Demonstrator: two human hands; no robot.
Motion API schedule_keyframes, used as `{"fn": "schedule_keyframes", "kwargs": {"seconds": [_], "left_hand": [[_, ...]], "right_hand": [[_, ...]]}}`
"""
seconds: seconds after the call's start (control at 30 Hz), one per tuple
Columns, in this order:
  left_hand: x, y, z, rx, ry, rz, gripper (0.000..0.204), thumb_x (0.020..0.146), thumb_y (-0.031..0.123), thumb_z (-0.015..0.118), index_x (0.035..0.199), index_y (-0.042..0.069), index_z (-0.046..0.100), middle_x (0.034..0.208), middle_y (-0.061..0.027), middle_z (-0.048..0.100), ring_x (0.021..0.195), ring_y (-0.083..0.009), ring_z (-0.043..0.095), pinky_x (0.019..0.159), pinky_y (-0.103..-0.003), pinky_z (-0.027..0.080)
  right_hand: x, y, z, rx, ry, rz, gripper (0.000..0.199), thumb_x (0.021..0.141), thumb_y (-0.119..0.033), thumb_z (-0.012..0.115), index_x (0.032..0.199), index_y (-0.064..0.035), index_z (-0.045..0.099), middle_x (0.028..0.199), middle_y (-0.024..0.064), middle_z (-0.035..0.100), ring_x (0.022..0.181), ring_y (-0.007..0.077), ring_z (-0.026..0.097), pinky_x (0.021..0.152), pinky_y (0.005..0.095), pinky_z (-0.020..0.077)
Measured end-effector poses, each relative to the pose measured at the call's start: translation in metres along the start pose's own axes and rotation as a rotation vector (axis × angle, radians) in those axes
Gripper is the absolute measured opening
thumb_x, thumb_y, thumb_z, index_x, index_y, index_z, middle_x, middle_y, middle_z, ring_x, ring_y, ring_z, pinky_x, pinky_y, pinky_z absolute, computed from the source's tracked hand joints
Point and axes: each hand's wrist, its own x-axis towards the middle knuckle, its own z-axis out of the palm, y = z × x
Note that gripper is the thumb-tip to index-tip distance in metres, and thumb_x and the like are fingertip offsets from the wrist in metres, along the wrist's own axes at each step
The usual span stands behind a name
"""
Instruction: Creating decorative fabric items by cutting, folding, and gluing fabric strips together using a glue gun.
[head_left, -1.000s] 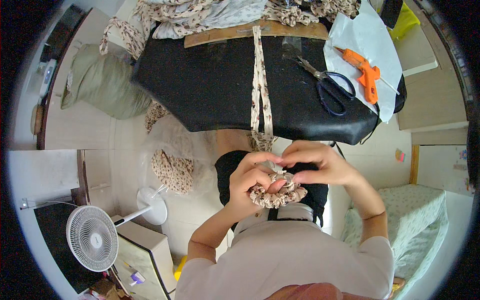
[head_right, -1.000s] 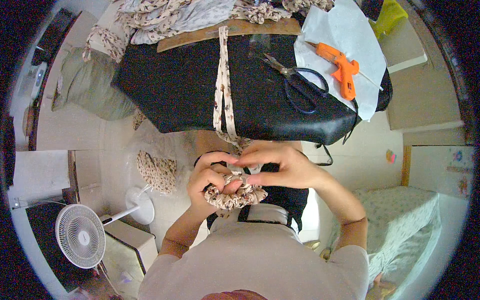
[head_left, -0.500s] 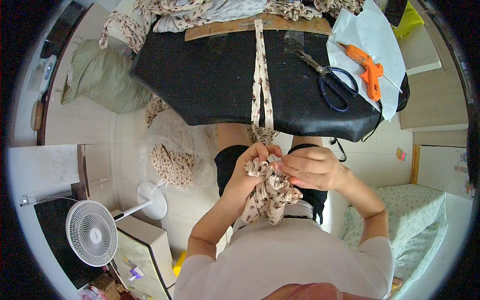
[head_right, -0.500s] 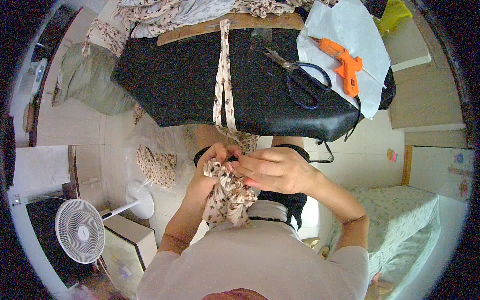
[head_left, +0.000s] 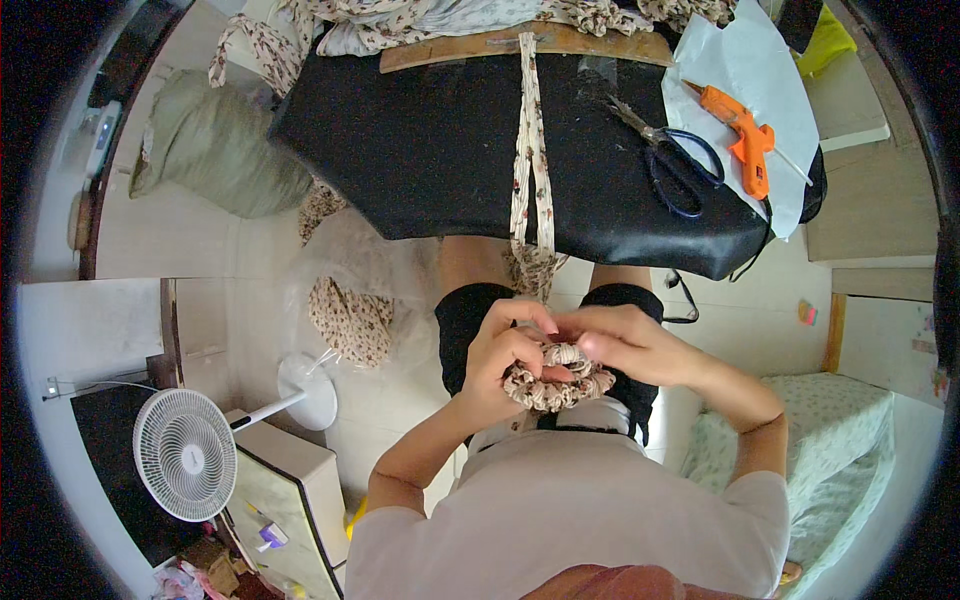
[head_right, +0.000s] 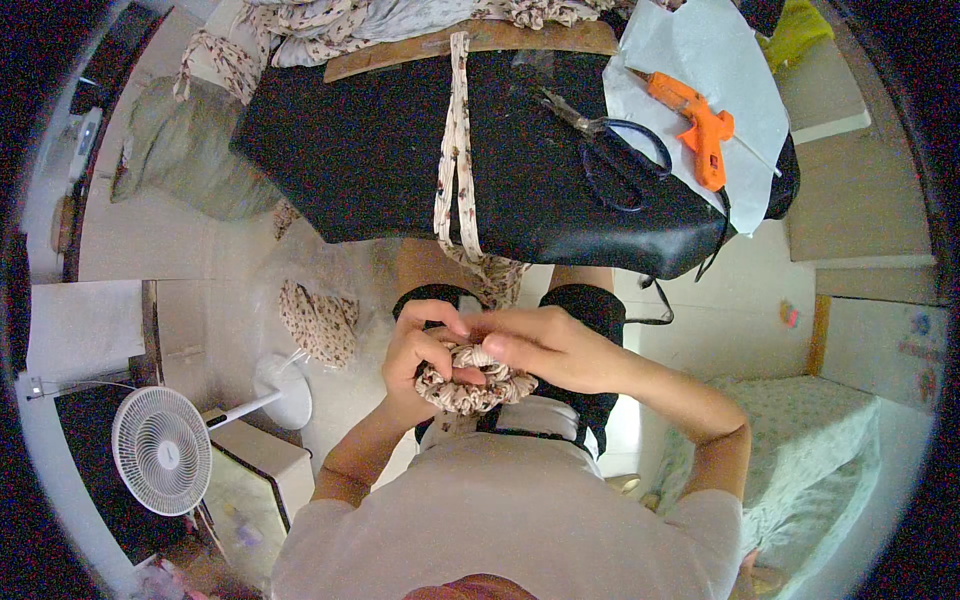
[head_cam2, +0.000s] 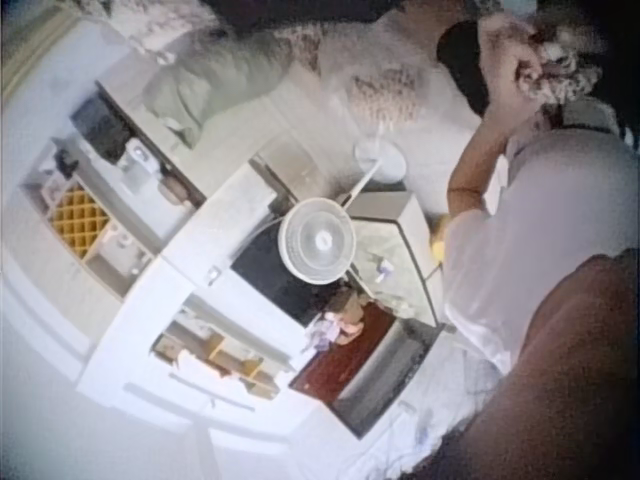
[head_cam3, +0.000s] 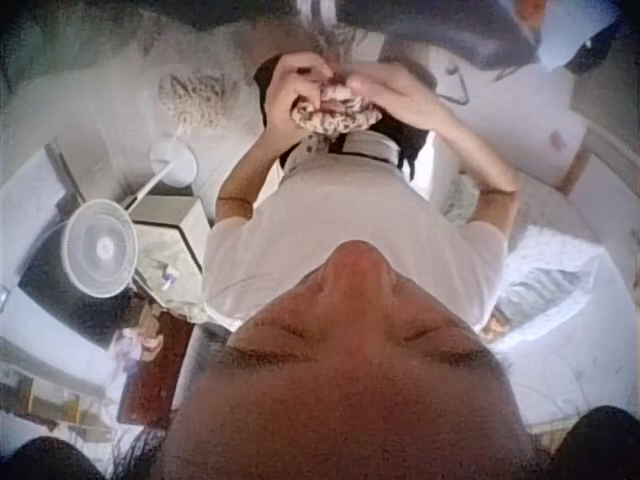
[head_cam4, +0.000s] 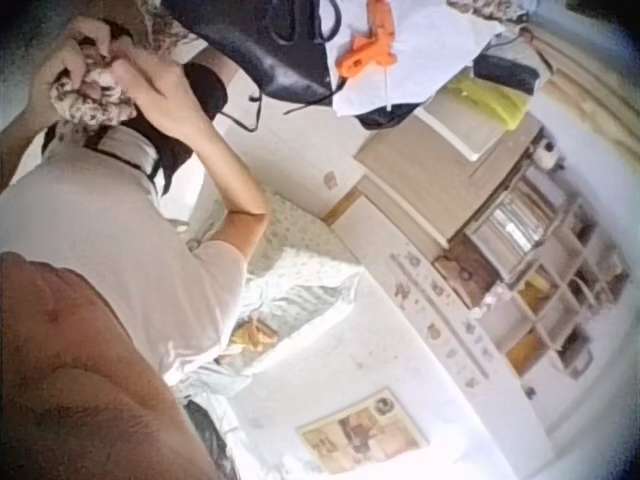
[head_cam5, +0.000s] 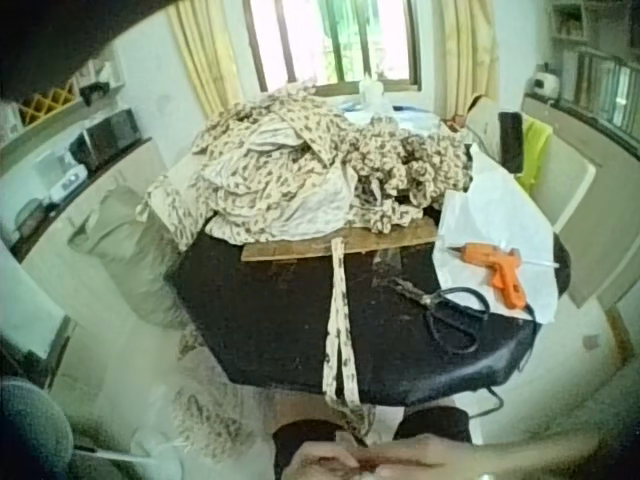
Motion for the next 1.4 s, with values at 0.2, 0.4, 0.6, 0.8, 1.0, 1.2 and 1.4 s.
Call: {"fn": "schedule_keyframes", "kwargs": {"seconds": [0.2, 0.4, 0.6, 0.8, 1.0, 1.2, 1.4], "left_hand": [[-0.01, 0.002, -0.002, 0.27, -0.035, 0.041, 0.037, 0.062, 0.002, 0.084, 0.077, 0.009, 0.051, 0.097, -0.0088, 0.053, 0.081, -0.014, 0.057, 0.061, -0.025, 0.049], [-0.041, -0.005, -0.003, 0.039, 0.166, -0.279, 0.032, 0.07, 0.006, 0.079, 0.089, 0.007, 0.053, 0.095, -0.0068, 0.055, 0.077, -0.0147, 0.056, 0.068, -0.023, 0.045], [-0.068, 0.008, -0.046, 0.115, 0.037, -0.74, 0.03, 0.071, -0.005, 0.064, 0.098, 0.004, 0.055, 0.09, -0.0059, 0.065, 0.084, -0.0124, 0.061, 0.076, -0.026, 0.048], [-0.067, 0.041, -0.083, -0.253, 0.253, -0.797, 0.023, 0.068, -0.008, 0.063, 0.083, 0.005, 0.052, 0.097, -0.0057, 0.059, 0.092, -0.0126, 0.056, 0.082, -0.027, 0.045], [-0.058, 0.069, -0.096, 0.428, 0.103, -0.442, 0.032, 0.062, -0.003, 0.073, 0.087, 0.005, 0.055, 0.087, -0.0058, 0.056, 0.091, -0.0203, 0.055, 0.075, -0.026, 0.045], [-0.074, 0.077, -0.113, 0.499, 0.142, -0.466, 0.032, 0.058, -0.001, 0.076, 0.084, 0.008, 0.059, 0.097, -0.0074, 0.056, 0.084, -0.0193, 0.057, 0.07, -0.029, 0.048], [-0.081, 0.072, -0.124, 0.983, -0.055, 0.149, 0.022, 0.062, 0.005, 0.076, 0.08, 0.008, 0.063, 0.095, -0.0114, 0.06, 0.084, -0.0263, 0.06, 0.078, -0.039, 0.051]], "right_hand": [[0.007, 0.014, 0.004, -0.171, -0.135, 0.002, 0.025, 0.091, -0.022, 0.06, 0.104, -0.0009, 0.062, 0.076, 0.0171, 0.064, 0.067, 0.0286, 0.064, 0.06, 0.0352, 0.0493], [0.002, 0.042, 0.043, -0.586, 0.13, -0.369, 0.023, 0.077, -0.012, 0.071, 0.094, 0.0007, 0.063, 0.076, 0.0138, 0.062, 0.069, 0.0311, 0.063, 0.058, 0.036, 0.0506], [0.023, 0.048, 0.065, -0.464, 0.03, -0.184, 0.032, 0.078, -0.016, 0.072, 0.105, -0.0019, 0.061, 0.092, 0.0137, 0.062, 0.08, 0.0306, 0.063, 0.069, 0.0374, 0.0514], [0.049, 0.026, 0.081, -0.455, 0.118, -0.468, 0.037, 0.078, -0.015, 0.07, 0.111, -0.0035, 0.059, 0.11, 0.0133, 0.057, 0.092, 0.031, 0.059, 0.079, 0.0393, 0.048], [0.075, 0.03, 0.105, -0.092, 0.166, -0.421, 0.011, 0.082, -0.003, 0.065, 0.092, 0.0008, 0.062, 0.099, 0.0131, 0.061, 0.084, 0.0304, 0.061, 0.072, 0.036, 0.0499], [0.082, 0.033, 0.107, -0.407, 0.136, -1.084, 0.021, 0.069, -0.01, 0.074, 0.089, -0.0071, 0.065, 0.102, 0.0066, 0.062, 0.091, 0.0229, 0.059, 0.08, 0.0374, 0.051], [0.088, 0.043, 0.118, -0.325, 0.217, -0.944, 0.041, 0.063, -0.021, 0.083, 0.096, -0.0103, 0.062, 0.103, 0.0079, 0.058, 0.093, 0.0241, 0.057, 0.082, 0.0408, 0.0512]]}}
